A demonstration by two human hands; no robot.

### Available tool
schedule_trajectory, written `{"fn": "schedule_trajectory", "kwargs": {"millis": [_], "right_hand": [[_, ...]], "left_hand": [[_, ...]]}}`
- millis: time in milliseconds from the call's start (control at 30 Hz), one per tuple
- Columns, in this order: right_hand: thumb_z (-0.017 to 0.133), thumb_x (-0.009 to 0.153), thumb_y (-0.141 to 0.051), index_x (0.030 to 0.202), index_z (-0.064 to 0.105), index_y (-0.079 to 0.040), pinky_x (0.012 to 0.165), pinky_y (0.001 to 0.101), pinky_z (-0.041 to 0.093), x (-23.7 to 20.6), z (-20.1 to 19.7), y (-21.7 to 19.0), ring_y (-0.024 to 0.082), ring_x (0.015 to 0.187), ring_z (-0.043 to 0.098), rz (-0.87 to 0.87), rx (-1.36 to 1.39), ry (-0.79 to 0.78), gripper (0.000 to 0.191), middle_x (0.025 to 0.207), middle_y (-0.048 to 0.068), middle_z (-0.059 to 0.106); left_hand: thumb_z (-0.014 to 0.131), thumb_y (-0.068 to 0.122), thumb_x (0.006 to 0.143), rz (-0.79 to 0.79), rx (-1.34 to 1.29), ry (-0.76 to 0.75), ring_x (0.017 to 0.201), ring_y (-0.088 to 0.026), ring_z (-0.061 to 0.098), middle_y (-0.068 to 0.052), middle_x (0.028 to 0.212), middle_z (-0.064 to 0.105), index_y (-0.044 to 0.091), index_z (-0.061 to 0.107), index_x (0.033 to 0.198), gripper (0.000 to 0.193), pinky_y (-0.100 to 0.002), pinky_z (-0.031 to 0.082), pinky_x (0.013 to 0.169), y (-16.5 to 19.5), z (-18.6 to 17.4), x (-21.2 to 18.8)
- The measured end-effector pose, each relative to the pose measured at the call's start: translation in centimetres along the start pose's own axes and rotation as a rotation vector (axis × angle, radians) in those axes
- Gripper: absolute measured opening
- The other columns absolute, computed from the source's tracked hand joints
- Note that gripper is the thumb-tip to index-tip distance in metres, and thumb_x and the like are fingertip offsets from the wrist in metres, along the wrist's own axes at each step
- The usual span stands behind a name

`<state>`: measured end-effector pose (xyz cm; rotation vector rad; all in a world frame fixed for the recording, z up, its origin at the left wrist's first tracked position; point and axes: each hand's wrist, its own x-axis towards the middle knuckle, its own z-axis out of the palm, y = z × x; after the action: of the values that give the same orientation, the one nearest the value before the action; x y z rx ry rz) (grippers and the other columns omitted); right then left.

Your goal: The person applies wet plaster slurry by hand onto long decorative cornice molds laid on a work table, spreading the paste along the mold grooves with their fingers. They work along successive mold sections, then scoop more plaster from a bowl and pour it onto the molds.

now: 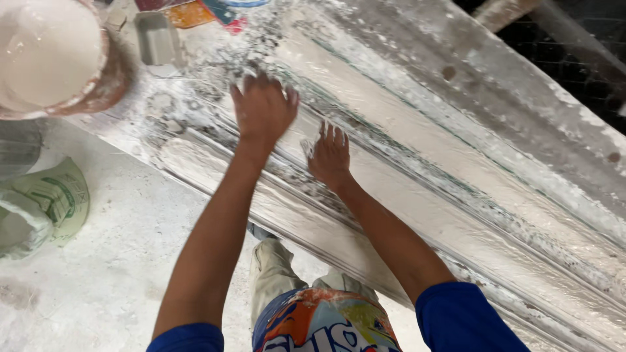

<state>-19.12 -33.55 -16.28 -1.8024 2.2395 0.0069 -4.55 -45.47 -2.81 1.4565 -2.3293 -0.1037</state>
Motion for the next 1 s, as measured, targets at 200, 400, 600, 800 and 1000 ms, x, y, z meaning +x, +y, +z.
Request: {"fn": "schedule_trajectory", "kwargs": {"millis": [200,400,600,800,1000], "right_hand": [[0.055,0.097,-0.044,0.16,0.017,0.007,0.122,0.0562,0.02,-11.6,0.1,14.3,0.042,0.148,0.027,0.015,-0.085,-0.024,0.089,0.161,0.024,0.029],[0.058,0.095,-0.044,0.155,0.019,0.008,0.121,0.0574,0.019,-25.3,0.1,30.8,0.042,0.148,0.026,0.011,-0.141,-0.074,0.089,0.162,0.025,0.027],[0.059,0.094,-0.039,0.157,0.018,0.009,0.12,0.0586,0.018,-39.5,0.5,48.5,0.045,0.147,0.026,0.062,-0.115,-0.063,0.09,0.16,0.03,0.027],[0.062,0.095,-0.033,0.16,0.018,0.009,0.123,0.0619,0.015,-54.3,1.4,67.0,0.048,0.149,0.026,0.104,-0.098,0.009,0.089,0.16,0.032,0.028],[0.067,0.088,-0.033,0.158,0.02,0.008,0.121,0.0617,0.016,-69.2,2.3,85.5,0.05,0.147,0.026,0.114,-0.146,-0.051,0.094,0.157,0.034,0.029]], "left_hand": [[0.055,0.038,0.096,0.038,-0.036,-0.1,0.114,-0.036,0.063,-0.016,0.108,0.071,0.003,0.075,0.094,0.04,-0.067,0.033,0.11,18.3,2.7,-11.8],[0.055,0.036,0.099,0.009,-0.087,-0.052,0.114,-0.038,0.062,-0.018,0.112,0.069,0.002,0.075,0.1,0.039,-0.067,0.033,0.108,36.9,5.0,-23.9],[0.057,0.033,0.103,-0.045,-0.157,-0.077,0.124,-0.043,0.057,-0.023,0.125,0.067,0.001,0.073,0.106,0.036,-0.07,0.032,0.103,52.2,5.4,-35.7],[0.061,0.031,0.1,-0.072,-0.173,0.017,0.119,-0.045,0.057,-0.022,0.118,0.066,0.0,0.071,0.105,0.033,-0.067,0.037,0.1,67.6,7.4,-46.8],[0.062,0.025,0.102,-0.211,-0.281,0.004,0.119,-0.043,0.058,-0.021,0.118,0.065,-0.001,0.068,0.106,0.028,-0.062,0.038,0.102,83.6,9.8,-59.0]]}}
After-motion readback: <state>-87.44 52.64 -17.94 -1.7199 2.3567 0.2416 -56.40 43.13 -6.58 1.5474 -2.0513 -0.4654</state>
